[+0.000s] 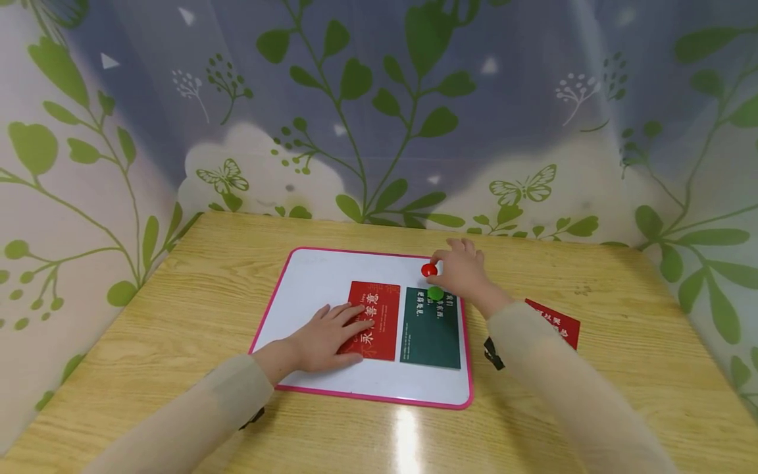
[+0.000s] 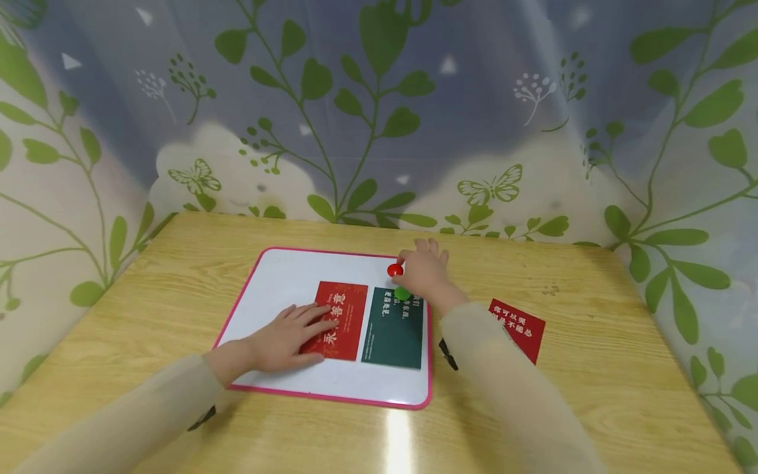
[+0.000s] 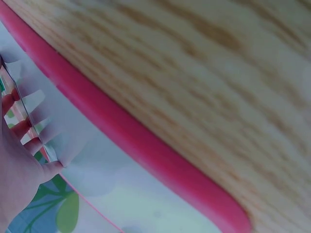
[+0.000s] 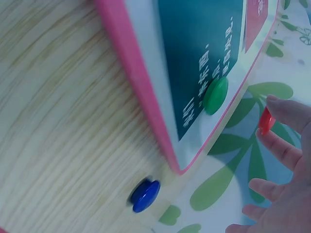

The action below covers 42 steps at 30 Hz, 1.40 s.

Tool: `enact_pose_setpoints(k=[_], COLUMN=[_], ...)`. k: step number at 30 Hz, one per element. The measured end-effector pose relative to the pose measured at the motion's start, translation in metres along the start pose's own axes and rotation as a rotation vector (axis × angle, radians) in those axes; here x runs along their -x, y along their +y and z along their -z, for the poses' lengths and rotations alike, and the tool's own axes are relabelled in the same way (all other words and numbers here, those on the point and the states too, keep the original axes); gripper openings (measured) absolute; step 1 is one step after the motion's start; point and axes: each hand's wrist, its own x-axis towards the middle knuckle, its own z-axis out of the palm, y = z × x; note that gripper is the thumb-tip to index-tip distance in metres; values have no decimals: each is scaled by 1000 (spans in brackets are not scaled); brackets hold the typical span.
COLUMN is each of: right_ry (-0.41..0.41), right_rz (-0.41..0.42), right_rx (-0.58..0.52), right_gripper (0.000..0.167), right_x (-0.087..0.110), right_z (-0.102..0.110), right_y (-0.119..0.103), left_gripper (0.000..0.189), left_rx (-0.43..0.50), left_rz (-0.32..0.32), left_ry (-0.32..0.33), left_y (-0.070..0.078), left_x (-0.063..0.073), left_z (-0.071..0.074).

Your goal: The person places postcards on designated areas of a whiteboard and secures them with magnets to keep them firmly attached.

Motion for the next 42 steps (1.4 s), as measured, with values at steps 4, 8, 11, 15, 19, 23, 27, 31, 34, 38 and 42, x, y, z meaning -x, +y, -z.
enact_pose_setpoints(k=[4, 8, 11, 15, 19, 23, 27, 31, 34, 38, 42], right_ry=[3, 4, -3, 2, -6, -37, -53, -54, -53, -56, -66], right_rz=[9, 24, 34, 53, 64, 57, 56, 59, 62, 63, 59], right_rx=[19, 21, 5, 0, -13, -31, -35, -32, -31, -42, -49], right_gripper=[37, 38, 38, 35, 32, 32, 35, 36, 35, 33, 32], right_x=[-2, -4, -5, -9, -13, -16, -19, -21, -23, -24, -25], right_z=[-4, -8, -12, -18, -26, -32, -38, -43, -46, -48, -51], right_y=[-8, -17, -23, -33, -43, -50, -56, -61, -64, -67, -69], left_gripper=[67, 68, 69, 69, 69, 70, 70, 70, 70, 69, 69], left_rx=[0, 3, 2, -4, -11, -31, -51, -56, -53, -50, -48], left_rz=[-2, 4, 5, 5, 2, -4, -5, -9, -12, -14, -12], left_ry=[1, -5, -8, -6, -5, -20, -42, -46, -41, -40, -40], left_y=[0, 0, 0, -1, -2, -2, -3, -2, -2, -3, -4], left_x=[0, 0, 0, -1, -1, 0, 0, 1, 2, 2, 2], left_z=[0, 1, 0, 0, -1, -2, -2, -2, -1, -1, -3])
